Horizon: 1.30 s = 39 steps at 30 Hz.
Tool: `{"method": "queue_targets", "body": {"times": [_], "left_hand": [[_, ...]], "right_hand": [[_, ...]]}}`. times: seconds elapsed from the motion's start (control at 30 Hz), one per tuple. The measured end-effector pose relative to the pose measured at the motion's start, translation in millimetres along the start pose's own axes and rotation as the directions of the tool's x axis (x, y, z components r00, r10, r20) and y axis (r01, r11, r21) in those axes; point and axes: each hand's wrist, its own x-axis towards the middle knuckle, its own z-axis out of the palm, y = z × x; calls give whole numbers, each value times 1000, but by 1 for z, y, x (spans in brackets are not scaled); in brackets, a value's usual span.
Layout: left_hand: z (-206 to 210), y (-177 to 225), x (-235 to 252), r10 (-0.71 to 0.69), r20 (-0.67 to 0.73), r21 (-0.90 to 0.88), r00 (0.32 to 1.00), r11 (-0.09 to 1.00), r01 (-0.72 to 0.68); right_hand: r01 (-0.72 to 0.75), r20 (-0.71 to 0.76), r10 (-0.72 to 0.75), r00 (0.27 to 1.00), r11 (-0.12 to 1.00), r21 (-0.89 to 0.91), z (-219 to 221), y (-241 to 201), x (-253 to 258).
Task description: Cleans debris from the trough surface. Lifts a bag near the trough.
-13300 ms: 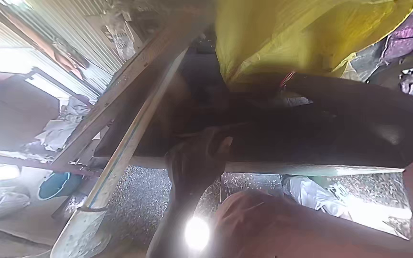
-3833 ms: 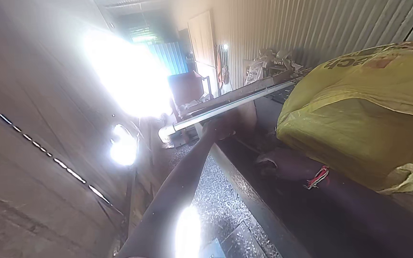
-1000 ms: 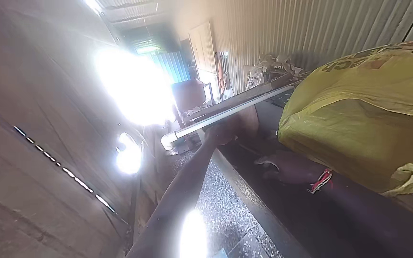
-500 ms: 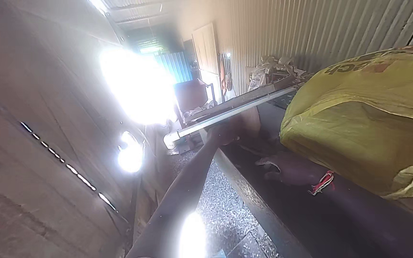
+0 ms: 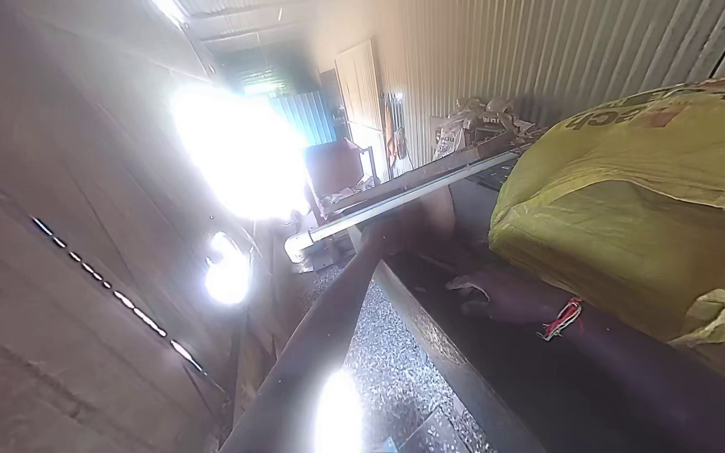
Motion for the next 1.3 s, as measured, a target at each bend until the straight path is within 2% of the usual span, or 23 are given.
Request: {"method": "queue_targets", "body": {"times": [0.1, 0.2, 0.27, 0.3, 0.37, 0.43, 0.53, 0.73, 0.87, 0.93, 1.3], "left_hand": [[4, -4, 4, 21, -8, 14, 1000, 1000, -21], [-4, 5, -14, 30, -35, 38, 999, 999, -28], [-32, 29, -46, -37, 114, 30, 993, 999, 34], [-33, 31, -51, -12, 86, 2, 996, 1000, 12], [-16, 18, -39, 75, -75, 20, 994, 997, -74], [-17, 20, -31, 12, 11, 38, 1000, 999, -12], [-9, 12, -15, -17, 16, 67, 1000, 998, 16], [-60, 56, -86, -38, 149, 67, 988, 997, 28], [-20, 18, -31, 25, 15, 28, 1000, 999, -25], [-4, 3, -6, 8, -19, 18, 1000, 1000, -8], [2, -2, 1, 5, -14, -4, 1000, 1000, -5]], "right_hand": [[3, 1, -3, 1000, 1000, -11, 0, 1, 0], [11, 2, -11, 1000, 1000, -12, -1, -1, -1], [10, 2, -10, 1000, 1000, -4, -1, -1, -1], [7, 3, -7, 1000, 1000, -8, -1, -1, -1], [0, 7, 0, 1000, 1000, -12, 0, -1, 0], [8, 5, -8, 1000, 1000, -15, 1, 1, 0], [17, 9, -17, 1000, 1000, -13, 1, 1, 1], [22, 7, -22, 1000, 1000, -6, 1, 0, 0], [21, -2, -21, 1000, 1000, -23, 2, 1, 1], [18, -1, -18, 1000, 1000, -22, 2, 2, 1], [3, 0, -3, 1000, 1000, -14, 2, 2, 1]]}}
